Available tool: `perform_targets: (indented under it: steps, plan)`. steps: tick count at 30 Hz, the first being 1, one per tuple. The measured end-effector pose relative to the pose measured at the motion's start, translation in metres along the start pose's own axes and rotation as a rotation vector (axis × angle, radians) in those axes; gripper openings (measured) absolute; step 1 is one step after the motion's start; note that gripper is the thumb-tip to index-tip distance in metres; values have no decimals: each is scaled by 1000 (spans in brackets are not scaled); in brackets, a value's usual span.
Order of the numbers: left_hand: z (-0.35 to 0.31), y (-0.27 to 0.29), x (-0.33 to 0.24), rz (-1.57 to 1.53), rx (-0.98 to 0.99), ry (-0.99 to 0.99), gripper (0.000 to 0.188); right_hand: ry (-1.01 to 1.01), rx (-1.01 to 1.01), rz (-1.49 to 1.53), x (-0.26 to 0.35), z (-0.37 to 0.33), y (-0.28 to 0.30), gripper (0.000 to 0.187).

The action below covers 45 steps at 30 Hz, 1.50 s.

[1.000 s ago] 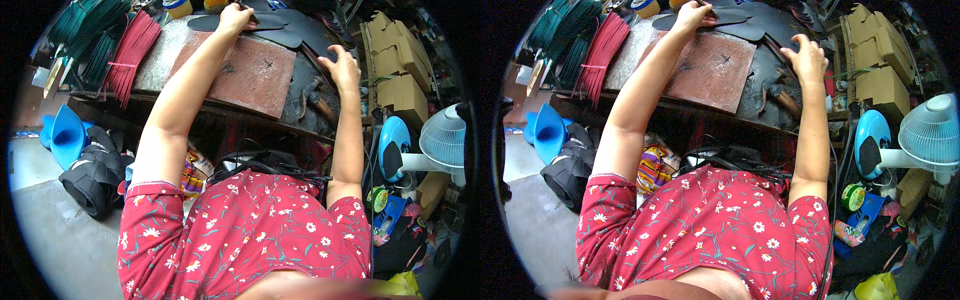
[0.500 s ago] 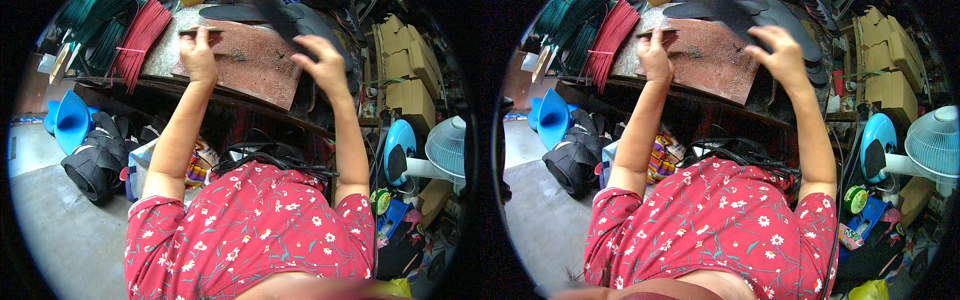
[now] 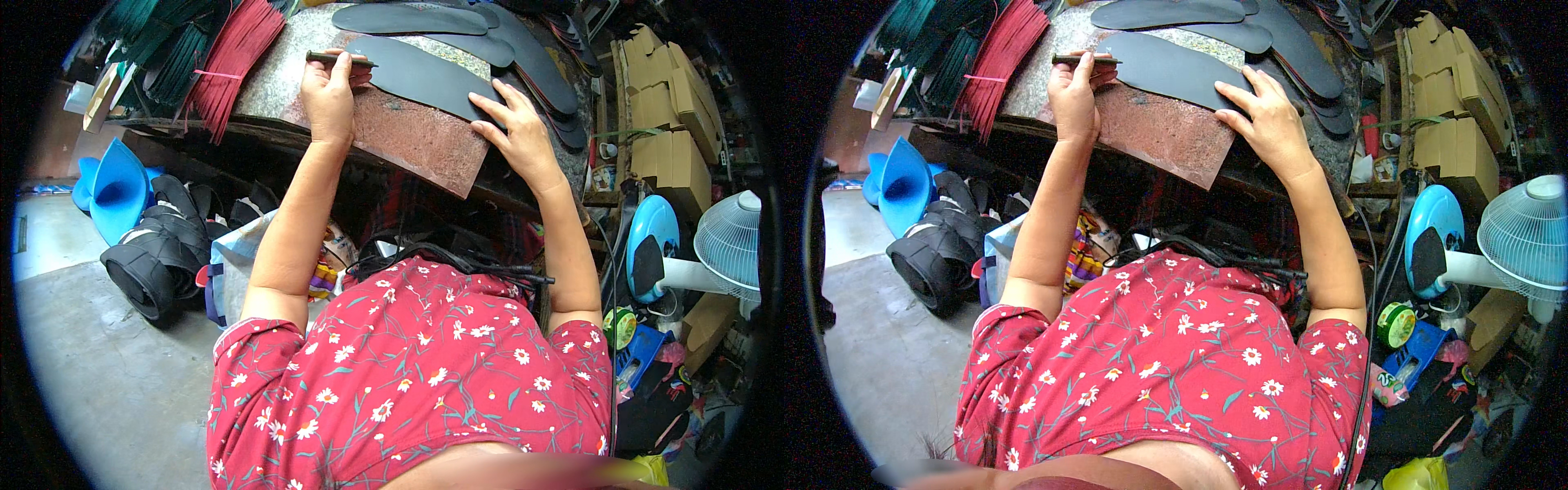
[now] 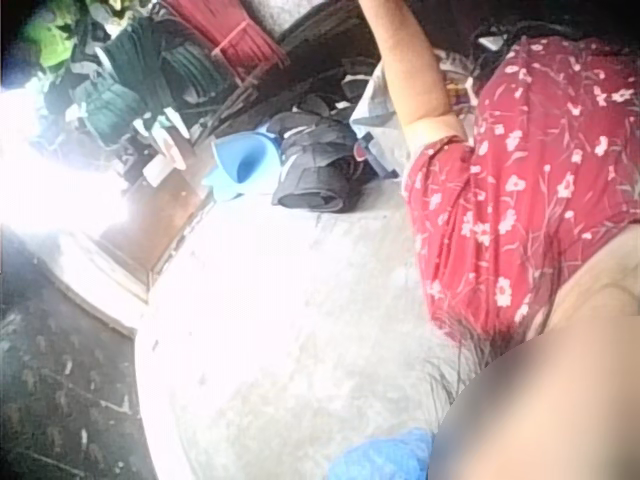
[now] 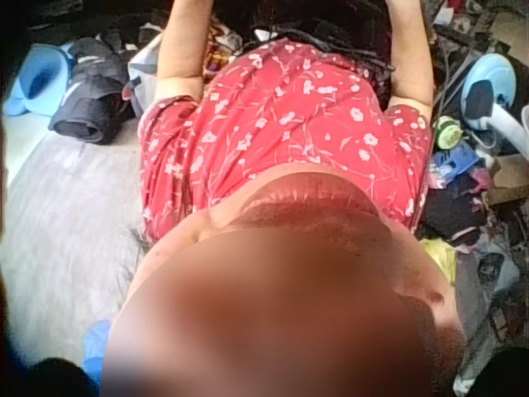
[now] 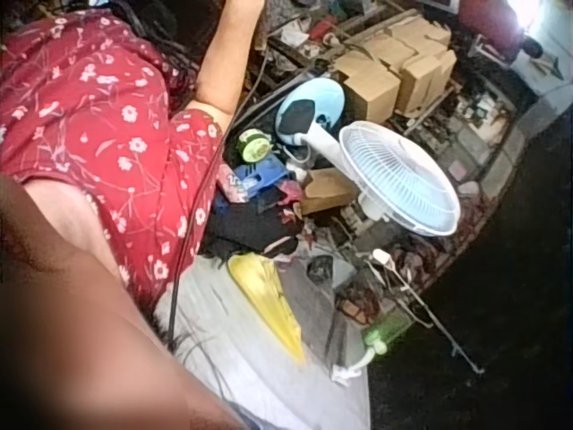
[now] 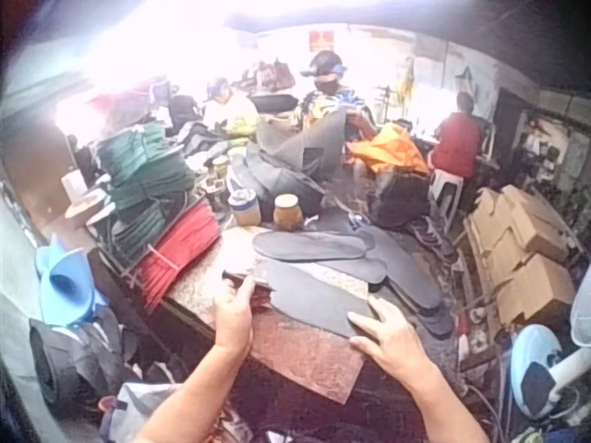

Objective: The person repeatedly hammers a black shoe sole placed on a wooden block. They hold the sole with the left hand and strike it with a hammer in the right hand, occasionally repositioning the sole on the block.

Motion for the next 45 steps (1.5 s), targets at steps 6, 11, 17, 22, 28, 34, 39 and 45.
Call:
perform_targets:
  steps: [6, 11, 17, 22, 28, 34, 39, 45]
  plan:
    - [3, -8, 3, 117, 54, -7, 11, -24, 20, 21, -4, -6, 4, 42]
    - [1, -9, 4, 205, 56, -12, 11, 19, 20, 15, 0, -10, 3, 41]
    - [-3, -10, -10, 164, -9, -119, 10, 33, 30, -13, -5, -11, 3, 40]
    - [3, -37, -6, 126, 130, -80, 10, 21, 94, -75, 1, -5, 2, 48]
    - [14, -70, 8, 113, 274, -47, 13, -168, -150, 38, -5, -39, 61, 70]
    - [25, -80, 28, 342, 269, -51, 14, -529, 219, -159, -41, -121, 63, 46]
    - [26, -77, 37, 267, 234, 28, 14, -730, -87, -64, -61, -140, 61, 37]
    - [15, -93, 10, 712, 247, -378, 18, -595, -432, 641, -43, -85, 81, 42]
Point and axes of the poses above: each hand's wrist, its own z-axis towards the middle knuckle, its own y-axis out of the back of the hand, x = y × z, the point moved 7 cm from there along z, towards the middle knuckle, and after that the axes turned 6 degrees about y, right-handed, at the moved point
